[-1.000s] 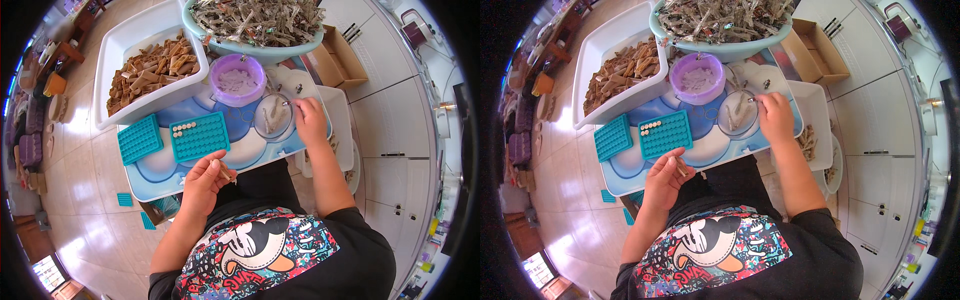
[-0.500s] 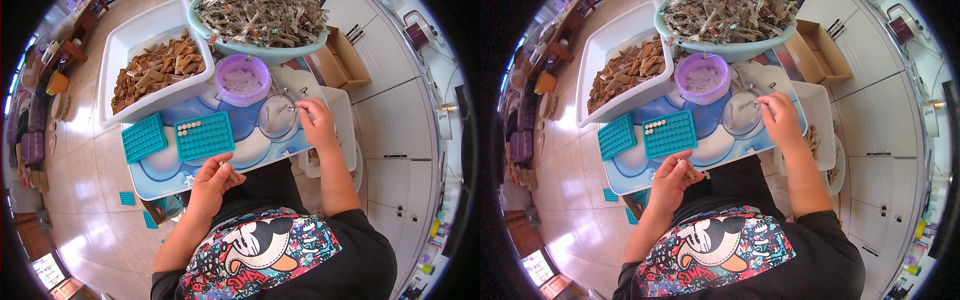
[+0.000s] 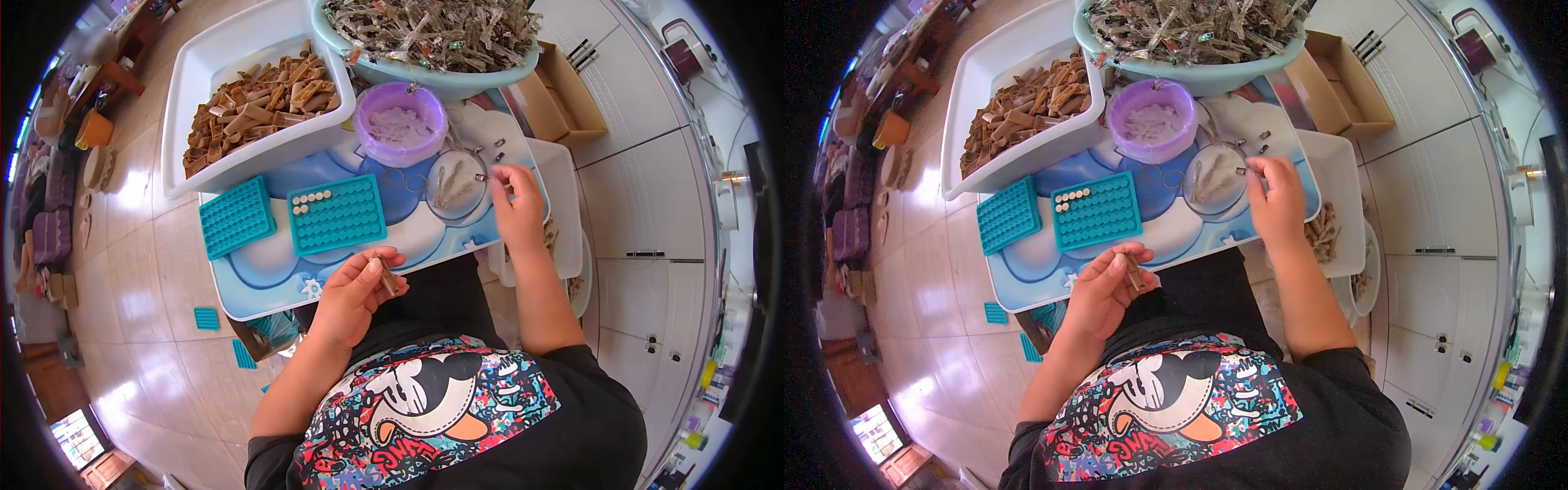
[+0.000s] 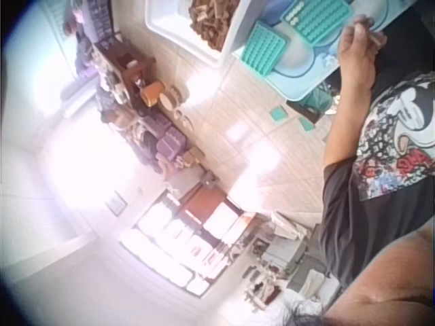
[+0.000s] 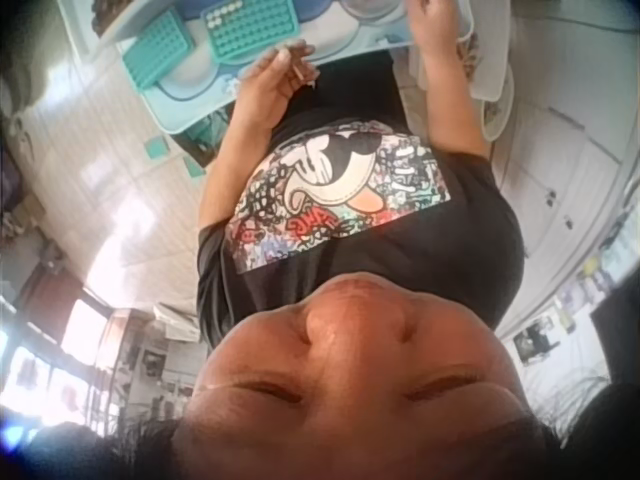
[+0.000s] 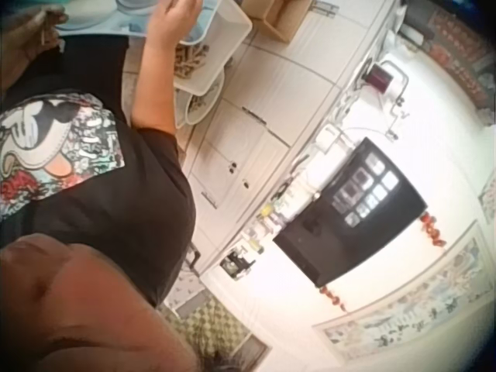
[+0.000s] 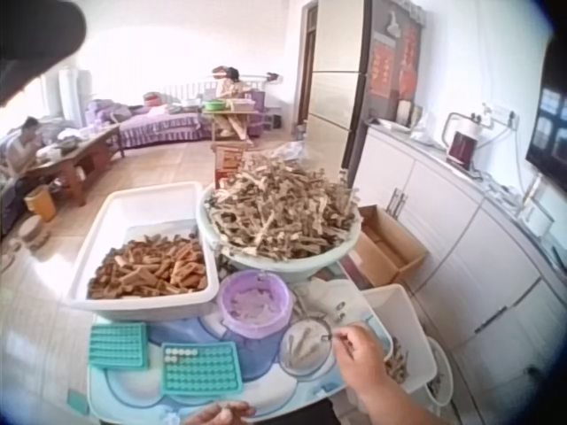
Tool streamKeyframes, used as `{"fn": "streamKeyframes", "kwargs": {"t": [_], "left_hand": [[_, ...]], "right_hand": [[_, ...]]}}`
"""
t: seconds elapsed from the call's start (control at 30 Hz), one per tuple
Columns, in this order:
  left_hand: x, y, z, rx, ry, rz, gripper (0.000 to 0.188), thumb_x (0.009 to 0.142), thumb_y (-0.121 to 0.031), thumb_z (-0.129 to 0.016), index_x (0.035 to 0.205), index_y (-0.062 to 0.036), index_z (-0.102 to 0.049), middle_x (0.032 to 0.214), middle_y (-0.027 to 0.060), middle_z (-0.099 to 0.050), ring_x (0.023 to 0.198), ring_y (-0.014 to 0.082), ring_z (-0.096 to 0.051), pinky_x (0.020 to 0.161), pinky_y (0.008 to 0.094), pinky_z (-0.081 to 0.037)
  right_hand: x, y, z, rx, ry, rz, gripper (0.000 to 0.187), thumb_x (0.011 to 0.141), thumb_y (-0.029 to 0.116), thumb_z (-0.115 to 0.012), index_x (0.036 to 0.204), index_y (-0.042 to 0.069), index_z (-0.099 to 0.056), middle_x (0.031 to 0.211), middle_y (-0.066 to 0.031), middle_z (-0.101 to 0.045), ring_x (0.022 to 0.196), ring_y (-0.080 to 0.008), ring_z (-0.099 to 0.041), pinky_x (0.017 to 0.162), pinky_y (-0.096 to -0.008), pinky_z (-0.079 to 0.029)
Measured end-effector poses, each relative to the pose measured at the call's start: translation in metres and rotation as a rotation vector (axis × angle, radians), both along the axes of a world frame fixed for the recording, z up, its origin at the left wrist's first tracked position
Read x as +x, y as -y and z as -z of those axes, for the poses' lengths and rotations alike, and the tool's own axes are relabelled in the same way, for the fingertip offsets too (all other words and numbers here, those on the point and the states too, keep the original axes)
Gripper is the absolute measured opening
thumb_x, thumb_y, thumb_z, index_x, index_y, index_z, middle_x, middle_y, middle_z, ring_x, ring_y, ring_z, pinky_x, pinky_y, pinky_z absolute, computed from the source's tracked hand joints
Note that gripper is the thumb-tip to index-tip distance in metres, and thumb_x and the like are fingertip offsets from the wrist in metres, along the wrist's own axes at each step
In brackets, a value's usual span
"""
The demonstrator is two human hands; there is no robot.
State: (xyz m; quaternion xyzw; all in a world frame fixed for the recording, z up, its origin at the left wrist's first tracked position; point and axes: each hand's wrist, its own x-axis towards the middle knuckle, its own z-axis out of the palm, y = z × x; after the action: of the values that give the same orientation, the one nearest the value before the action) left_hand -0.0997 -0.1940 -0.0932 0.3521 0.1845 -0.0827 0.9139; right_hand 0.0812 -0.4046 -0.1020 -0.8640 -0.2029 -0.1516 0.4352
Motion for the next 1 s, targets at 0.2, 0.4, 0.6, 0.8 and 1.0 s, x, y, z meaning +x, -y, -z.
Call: {"fn": "streamKeyframes", "kwargs": {"t": [0.2, 0.4, 0.6, 0.8, 1.0], "left_hand": [[-0.003, -0.002, -0.002, 0.006, -0.034, -0.03, 0.031, 0.096, -0.022, -0.05, 0.12, -0.0024, -0.053, 0.112, 0.008, -0.059, 0.091, 0.0182, -0.061, 0.086, 0.0344, -0.048], [-0.003, -0.002, -0.002, 0.011, -0.028, -0.039, 0.031, 0.096, -0.021, -0.05, 0.12, -0.0026, -0.053, 0.112, 0.008, -0.06, 0.091, 0.0178, -0.061, 0.086, 0.0337, -0.049], [-0.002, -0.001, -0.003, 0.033, -0.059, -0.054, 0.029, 0.095, -0.021, -0.051, 0.118, -0.0027, -0.054, 0.111, 0.0082, -0.06, 0.091, 0.0178, -0.061, 0.086, 0.0333, -0.049], [-0.001, 0.002, -0.001, 0.051, -0.05, -0.039, 0.029, 0.095, -0.02, -0.05, 0.118, -0.0028, -0.054, 0.107, 0.0076, -0.061, 0.09, 0.0185, -0.061, 0.085, 0.0337, -0.05], [0.0, 0.004, 0.002, 0.044, -0.033, -0.023, 0.031, 0.096, -0.021, -0.047, 0.122, -0.003, -0.05, 0.099, 0.006, -0.061, 0.089, 0.0201, -0.063, 0.081, 0.0354, -0.052]], "right_hand": [[0.019, 0.013, 0.005, -0.193, -0.037, 0.031, 0.016, 0.077, 0.011, -0.067, 0.091, 0.004, -0.063, 0.091, -0.0094, -0.059, 0.086, -0.0274, -0.056, 0.075, -0.0351, -0.046], [0.026, 0.018, 0.021, -0.383, -0.057, -0.064, 0.02, 0.072, 0.015, -0.072, 0.088, 0.006, -0.065, 0.09, -0.0078, -0.058, 0.093, -0.028, -0.054, 0.08, -0.0357, -0.044], [0.03, 0.027, -0.001, -0.272, -0.298, -0.134, 0.019, 0.074, 0.017, -0.072, 0.087, 0.005, -0.065, 0.092, -0.0088, -0.06, 0.09, -0.0285, -0.056, 0.078, -0.0372, -0.045], [0.049, 0.024, 0.012, -0.281, -0.075, 0.129, 0.021, 0.076, 0.018, -0.071, 0.089, 0.002, -0.065, 0.09, -0.0117, -0.061, 0.08, -0.0288, -0.059, 0.072, -0.0378, -0.047], [0.055, 0.02, 0.018, -0.209, -0.14, 0.061, 0.021, 0.077, 0.015, -0.07, 0.088, -0.001, -0.062, 0.086, -0.0111, -0.061, 0.075, -0.0251, -0.06, 0.069, -0.0339, -0.048]]}}
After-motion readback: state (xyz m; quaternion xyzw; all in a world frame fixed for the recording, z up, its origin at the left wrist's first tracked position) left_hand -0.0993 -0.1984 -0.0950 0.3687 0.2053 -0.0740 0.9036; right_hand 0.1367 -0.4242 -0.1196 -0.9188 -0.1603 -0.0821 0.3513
